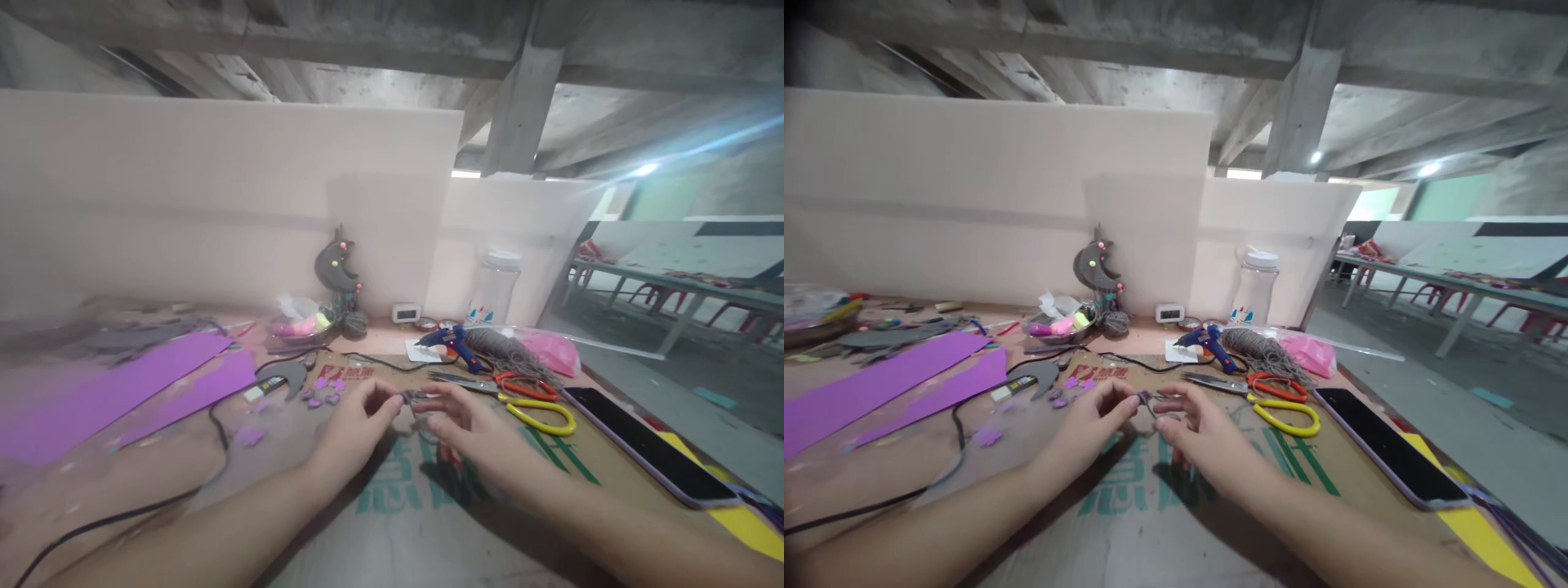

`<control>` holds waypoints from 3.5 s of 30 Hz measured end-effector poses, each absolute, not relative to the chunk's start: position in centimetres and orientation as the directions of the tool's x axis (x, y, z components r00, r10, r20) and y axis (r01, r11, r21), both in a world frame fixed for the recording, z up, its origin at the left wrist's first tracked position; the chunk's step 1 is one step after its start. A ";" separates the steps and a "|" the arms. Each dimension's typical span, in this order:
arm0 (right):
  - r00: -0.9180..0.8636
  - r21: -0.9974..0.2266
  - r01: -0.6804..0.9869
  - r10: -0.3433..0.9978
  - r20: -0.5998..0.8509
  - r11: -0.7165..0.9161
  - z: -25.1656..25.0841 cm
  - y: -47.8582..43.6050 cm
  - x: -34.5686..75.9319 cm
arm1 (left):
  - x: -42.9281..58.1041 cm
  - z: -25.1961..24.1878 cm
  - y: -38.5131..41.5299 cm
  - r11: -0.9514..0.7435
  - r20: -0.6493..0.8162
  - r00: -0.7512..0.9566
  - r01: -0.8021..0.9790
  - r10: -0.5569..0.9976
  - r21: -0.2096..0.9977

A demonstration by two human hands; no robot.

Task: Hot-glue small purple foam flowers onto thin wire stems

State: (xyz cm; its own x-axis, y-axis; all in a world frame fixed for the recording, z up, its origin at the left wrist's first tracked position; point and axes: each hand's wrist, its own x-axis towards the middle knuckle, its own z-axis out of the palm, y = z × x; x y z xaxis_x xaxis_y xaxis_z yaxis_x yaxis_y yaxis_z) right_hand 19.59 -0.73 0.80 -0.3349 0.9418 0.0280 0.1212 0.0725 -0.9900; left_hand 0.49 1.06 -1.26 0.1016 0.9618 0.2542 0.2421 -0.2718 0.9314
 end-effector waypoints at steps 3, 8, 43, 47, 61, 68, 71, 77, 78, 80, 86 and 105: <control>-0.351 -0.998 0.024 0.934 -0.070 -0.066 1.7 -1.4 18.8 | 0.6 -0.9 0.6 -0.313 0.294 0.112 0.250 0.949 0.916; -0.430 -0.977 -0.090 0.893 -0.136 -0.192 2.6 -2.5 17.5 | 0.5 -0.7 0.2 -0.342 0.324 0.112 0.246 0.939 0.907; -0.489 -0.181 0.611 0.547 0.679 0.771 -0.3 0.4 21.8 | 0.7 -0.5 -0.1 -0.351 0.277 0.267 0.289 0.923 0.891; -0.489 -0.237 0.610 0.594 0.639 0.756 -0.2 0.4 21.8 | 0.8 -0.4 -0.2 -0.359 0.282 0.276 0.291 0.919 0.887; -0.358 -0.969 0.137 0.922 0.144 0.205 0.5 -1.2 19.3 | 0.6 -0.3 -0.2 -0.384 0.343 0.176 0.333 0.923 0.861; -0.404 -0.956 0.157 0.899 0.168 0.249 0.2 -1.3 19.2 | 0.6 -0.1 -0.4 -0.427 0.376 0.207 0.345 0.903 0.836; -0.338 -0.783 0.349 0.849 0.407 0.514 0.2 -1.1 19.7 | 0.7 0.1 -0.5 -0.414 0.361 0.207 0.347 0.909 0.842; -0.361 -0.430 0.579 0.691 0.626 0.692 0.1 -0.8 20.7 | 0.7 0.1 -0.5 -0.400 0.341 0.221 0.341 0.914 0.850; -0.371 -0.400 0.592 0.677 0.636 0.700 0.1 -0.8 20.8 | 0.7 0.0 -0.5 -0.398 0.339 0.224 0.336 0.914 0.854; -0.387 -0.350 0.601 0.645 0.659 0.718 0.1 -0.7 20.8 | 0.7 -0.2 -0.5 -0.395 0.334 0.228 0.320 0.914 0.861; -0.381 -0.337 0.616 0.644 0.663 0.712 0.0 -0.4 21.0 | 0.7 -0.4 -0.3 -0.392 0.324 0.251 0.306 0.912 0.867; -0.285 -0.653 0.518 0.831 0.477 0.552 0.5 -0.6 20.2 | 0.7 -0.5 -0.1 -0.299 0.229 0.312 0.199 0.922 0.933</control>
State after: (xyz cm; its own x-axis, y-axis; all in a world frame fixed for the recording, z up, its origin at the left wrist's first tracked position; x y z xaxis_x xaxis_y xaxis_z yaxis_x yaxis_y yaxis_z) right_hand 20.19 -0.62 0.48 -0.2849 0.8313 0.4772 0.5175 0.5524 -0.6534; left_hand 0.67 -0.08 -0.51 0.3122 0.9220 0.2291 0.1990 -0.2993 0.9332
